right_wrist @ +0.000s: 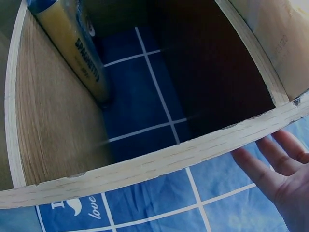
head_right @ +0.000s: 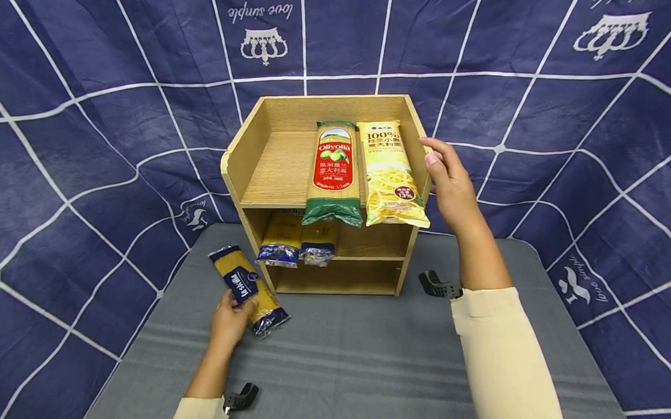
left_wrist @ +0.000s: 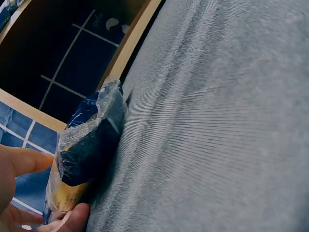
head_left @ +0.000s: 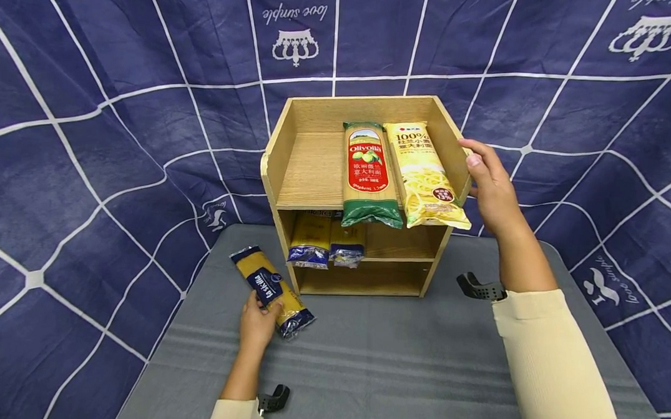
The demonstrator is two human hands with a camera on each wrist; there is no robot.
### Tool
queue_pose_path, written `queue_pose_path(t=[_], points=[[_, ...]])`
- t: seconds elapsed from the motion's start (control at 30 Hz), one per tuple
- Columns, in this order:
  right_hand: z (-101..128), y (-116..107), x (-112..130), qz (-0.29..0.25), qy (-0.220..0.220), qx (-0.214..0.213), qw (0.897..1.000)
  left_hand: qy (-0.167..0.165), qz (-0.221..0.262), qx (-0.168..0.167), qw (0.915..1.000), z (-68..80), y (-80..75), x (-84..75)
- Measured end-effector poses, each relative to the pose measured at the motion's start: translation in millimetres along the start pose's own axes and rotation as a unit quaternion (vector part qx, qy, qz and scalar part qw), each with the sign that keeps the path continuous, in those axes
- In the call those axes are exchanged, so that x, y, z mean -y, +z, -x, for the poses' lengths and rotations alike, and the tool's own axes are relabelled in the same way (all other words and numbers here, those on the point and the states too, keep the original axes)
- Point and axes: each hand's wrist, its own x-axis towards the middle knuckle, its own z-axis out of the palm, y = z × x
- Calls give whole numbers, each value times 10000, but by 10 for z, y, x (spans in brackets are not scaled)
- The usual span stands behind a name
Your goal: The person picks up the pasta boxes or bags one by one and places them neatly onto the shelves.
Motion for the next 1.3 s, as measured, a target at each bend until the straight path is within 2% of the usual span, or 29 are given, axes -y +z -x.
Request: queue_pose_path(t=[0.2,0.43,0.6,0.7,0.8,0.93,1.07,1.3], points=[[9,-1,-11,-139,-3,-41,9999,-213,10,307,9993,-37,10,-7],[10,-7,-20,-128,-42,-86,9999,-83,-142,510,9986,-69,4,8],[11,-6,-27,-154,-52,-79,9998,-259,-70,914,9955,-83,-15,59],[9,-3,-26,-149,-55,-66,9999,-353,19,994,9944,-81,-16,69],[5,4,-28,-179,-58,-57,9998,-477,260,1002,9935,-64,-14,59],[-2,16,-29,-244,-68,-36,9997,-628,427,850,9935,-25,-11,37],[-3,17,-28,-235,-76,-36,9997,-626,613,805,9929,18,-20,-19],[3,4,-23,-251,-70,-27,9997,-797,1453,980,9813,44,-25,-102]])
